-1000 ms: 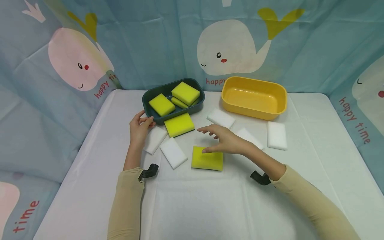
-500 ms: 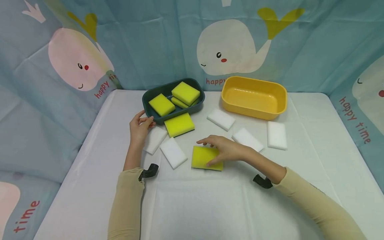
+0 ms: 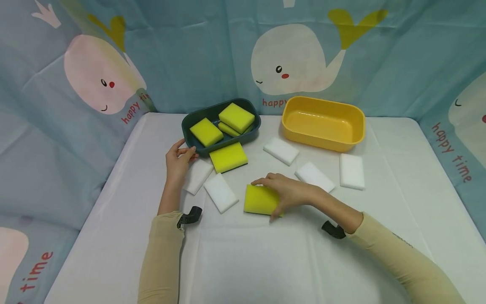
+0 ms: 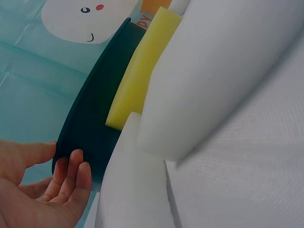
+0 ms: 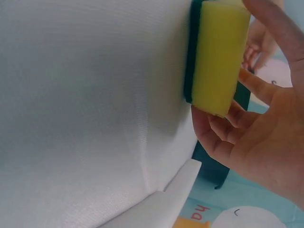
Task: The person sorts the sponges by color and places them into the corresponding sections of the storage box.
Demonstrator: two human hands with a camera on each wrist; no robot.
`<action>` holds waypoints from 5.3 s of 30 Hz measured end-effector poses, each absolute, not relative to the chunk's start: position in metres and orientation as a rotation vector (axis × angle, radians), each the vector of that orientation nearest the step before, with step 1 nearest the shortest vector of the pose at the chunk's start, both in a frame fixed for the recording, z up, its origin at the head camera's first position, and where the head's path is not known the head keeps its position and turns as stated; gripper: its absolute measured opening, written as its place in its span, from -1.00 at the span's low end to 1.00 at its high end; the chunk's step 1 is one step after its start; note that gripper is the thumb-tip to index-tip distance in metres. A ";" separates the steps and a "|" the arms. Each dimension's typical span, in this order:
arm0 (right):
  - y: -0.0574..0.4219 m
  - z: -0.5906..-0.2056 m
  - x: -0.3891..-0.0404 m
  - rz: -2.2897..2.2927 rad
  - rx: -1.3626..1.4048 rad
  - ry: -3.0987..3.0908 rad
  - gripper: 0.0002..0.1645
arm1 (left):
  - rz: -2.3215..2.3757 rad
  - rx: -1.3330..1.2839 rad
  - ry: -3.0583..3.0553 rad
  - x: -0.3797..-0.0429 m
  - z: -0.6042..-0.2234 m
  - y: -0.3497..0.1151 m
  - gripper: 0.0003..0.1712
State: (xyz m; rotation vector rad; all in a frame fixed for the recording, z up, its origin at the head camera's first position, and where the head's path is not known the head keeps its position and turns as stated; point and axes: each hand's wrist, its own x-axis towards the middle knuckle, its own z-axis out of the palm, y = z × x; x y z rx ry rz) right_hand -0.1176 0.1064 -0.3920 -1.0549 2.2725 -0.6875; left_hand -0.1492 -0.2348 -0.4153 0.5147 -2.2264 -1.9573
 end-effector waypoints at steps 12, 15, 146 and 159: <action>0.109 -0.391 -0.122 -0.701 -1.043 2.276 0.14 | -1.966 0.511 -2.232 -0.151 -0.416 -0.235 -0.27; 0.110 -0.390 -0.124 -0.717 -1.028 2.274 0.14 | -1.969 0.514 -2.227 -0.150 -0.414 -0.234 -0.28; -0.088 -0.374 -0.240 -0.881 -0.604 2.678 -0.19 | -2.140 0.511 -2.100 -0.150 -0.415 -0.238 -0.27; -0.076 -0.375 -0.234 -1.068 -0.662 2.614 -0.20 | -2.146 0.500 -2.100 -0.151 -0.416 -0.240 -0.27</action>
